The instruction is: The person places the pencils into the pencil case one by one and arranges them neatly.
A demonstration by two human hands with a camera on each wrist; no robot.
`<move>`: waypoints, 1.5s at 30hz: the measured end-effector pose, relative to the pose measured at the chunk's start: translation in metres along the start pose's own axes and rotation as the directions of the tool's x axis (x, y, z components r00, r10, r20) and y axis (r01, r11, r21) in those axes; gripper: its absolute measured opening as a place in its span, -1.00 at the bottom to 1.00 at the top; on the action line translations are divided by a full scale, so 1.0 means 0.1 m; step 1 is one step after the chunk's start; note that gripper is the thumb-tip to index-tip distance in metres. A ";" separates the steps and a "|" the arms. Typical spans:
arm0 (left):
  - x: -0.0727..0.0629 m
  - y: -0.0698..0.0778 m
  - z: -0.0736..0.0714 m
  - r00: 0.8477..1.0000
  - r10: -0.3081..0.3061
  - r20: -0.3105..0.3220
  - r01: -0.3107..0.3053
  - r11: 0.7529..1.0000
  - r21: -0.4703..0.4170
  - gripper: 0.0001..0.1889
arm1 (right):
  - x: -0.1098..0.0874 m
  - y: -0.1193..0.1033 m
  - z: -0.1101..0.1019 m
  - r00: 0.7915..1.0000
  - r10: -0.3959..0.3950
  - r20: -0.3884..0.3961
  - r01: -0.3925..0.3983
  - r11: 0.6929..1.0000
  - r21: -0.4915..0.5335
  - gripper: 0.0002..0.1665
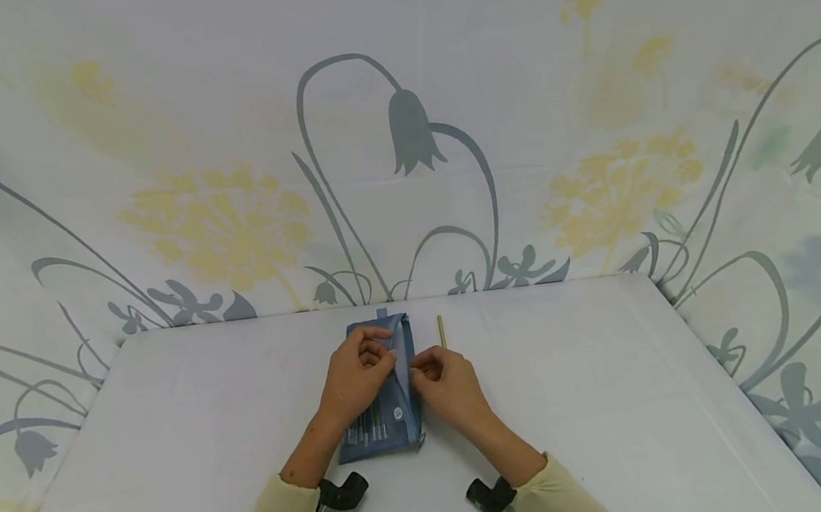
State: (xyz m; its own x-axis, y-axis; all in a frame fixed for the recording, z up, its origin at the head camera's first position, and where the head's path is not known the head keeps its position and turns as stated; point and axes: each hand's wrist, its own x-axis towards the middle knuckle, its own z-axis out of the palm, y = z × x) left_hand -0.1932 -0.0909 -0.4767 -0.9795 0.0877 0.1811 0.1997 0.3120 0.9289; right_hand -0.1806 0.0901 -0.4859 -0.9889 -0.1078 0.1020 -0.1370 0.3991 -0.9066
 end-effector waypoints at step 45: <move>-0.01 -0.02 -0.01 1.000 -0.008 0.007 0.007 1.000 0.011 -0.68 | 0.13 0.21 -0.42 0.984 0.177 -0.029 -0.178 0.941 -0.288 -0.73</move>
State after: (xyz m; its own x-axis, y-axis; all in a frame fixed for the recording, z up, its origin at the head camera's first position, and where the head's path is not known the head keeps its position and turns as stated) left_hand -0.1931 -0.0923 -0.4789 -0.9808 0.0919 0.1719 0.1926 0.3227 0.9267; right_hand -0.1986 0.1353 -0.4865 -0.9988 -0.0085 -0.0485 0.0310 0.6571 -0.7532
